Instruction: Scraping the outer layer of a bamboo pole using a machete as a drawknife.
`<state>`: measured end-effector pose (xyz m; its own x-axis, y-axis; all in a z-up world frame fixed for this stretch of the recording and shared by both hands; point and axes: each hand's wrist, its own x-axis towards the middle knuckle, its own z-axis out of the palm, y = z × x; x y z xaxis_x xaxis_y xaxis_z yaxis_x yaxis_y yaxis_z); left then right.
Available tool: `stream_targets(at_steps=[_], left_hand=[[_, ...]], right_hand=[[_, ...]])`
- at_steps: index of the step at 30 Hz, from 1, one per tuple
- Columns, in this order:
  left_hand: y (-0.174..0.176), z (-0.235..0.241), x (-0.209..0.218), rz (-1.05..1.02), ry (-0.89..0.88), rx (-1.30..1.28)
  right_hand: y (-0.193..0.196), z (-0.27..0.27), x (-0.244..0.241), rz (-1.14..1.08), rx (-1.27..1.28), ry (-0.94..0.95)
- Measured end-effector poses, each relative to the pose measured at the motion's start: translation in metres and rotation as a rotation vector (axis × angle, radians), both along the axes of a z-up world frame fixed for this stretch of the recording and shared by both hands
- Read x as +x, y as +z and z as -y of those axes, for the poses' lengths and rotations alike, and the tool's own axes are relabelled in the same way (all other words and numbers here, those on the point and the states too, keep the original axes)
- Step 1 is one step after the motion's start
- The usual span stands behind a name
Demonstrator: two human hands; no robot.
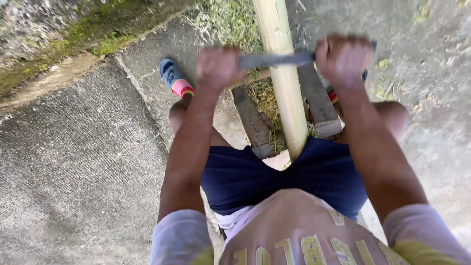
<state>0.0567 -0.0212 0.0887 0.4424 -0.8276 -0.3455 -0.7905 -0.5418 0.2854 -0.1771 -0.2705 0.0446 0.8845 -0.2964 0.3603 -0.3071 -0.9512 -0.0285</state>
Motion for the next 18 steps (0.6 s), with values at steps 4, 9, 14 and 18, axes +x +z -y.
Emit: stream_targets(at_steps=[4,9,14,18], left_hand=[[-0.001,-0.02,-0.044,-0.136,-0.005,0.08],[-0.021,0.008,0.005,0.037,-0.105,0.07],[0.001,0.012,-0.001,-0.156,0.147,0.277],[-0.051,-0.034,-0.102,-0.207,0.287,-0.049]], right_hand=[[0.006,-0.03,-0.049,-0.083,0.213,-0.054],[-0.012,0.004,-0.004,-0.047,0.07,-0.09],[0.017,0.018,0.03,-0.105,0.006,0.028],[0.055,0.004,-0.018,-0.207,0.017,0.109]])
